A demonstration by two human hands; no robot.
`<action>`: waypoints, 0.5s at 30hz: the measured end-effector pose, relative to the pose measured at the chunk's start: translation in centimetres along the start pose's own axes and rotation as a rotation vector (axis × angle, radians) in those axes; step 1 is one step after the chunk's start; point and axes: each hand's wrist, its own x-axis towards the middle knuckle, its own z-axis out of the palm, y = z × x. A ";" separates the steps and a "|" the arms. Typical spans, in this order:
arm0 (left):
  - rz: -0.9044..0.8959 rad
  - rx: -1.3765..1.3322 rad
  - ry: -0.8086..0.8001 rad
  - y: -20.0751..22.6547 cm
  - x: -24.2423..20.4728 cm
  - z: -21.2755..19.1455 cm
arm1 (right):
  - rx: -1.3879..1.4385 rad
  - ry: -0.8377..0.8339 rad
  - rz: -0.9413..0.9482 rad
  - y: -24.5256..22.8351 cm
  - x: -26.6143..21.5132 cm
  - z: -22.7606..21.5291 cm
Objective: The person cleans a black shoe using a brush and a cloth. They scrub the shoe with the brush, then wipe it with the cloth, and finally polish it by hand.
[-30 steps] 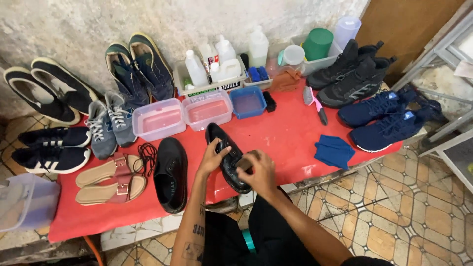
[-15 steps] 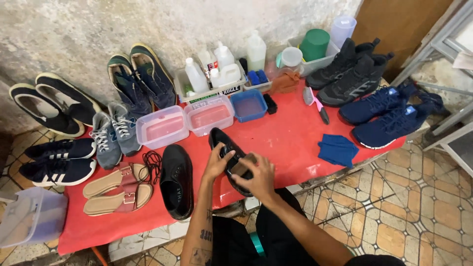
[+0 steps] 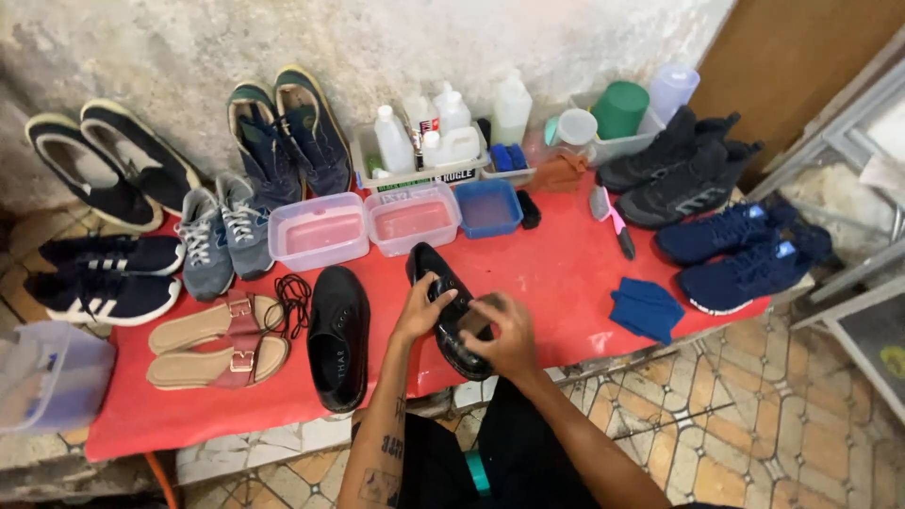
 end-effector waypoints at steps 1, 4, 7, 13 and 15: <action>0.001 -0.010 0.012 -0.7 0.3 0.1 | -0.001 -0.010 -0.012 -0.1 -0.5 -0.2; -0.004 -0.014 -0.006 -1.6 0.6 -0.3 | 0.127 -0.088 -0.149 -0.7 -1.2 -0.5; 0.007 -0.003 -0.013 -0.2 0.2 -0.4 | 0.324 -0.214 -0.230 0.4 -0.5 -0.8; -0.026 -0.098 -0.028 0.1 -0.2 -0.5 | 0.158 -0.228 -0.112 0.9 0.0 -1.8; -0.038 -0.094 -0.036 -0.2 0.0 -0.5 | 0.258 -0.327 -0.001 2.7 0.4 -2.1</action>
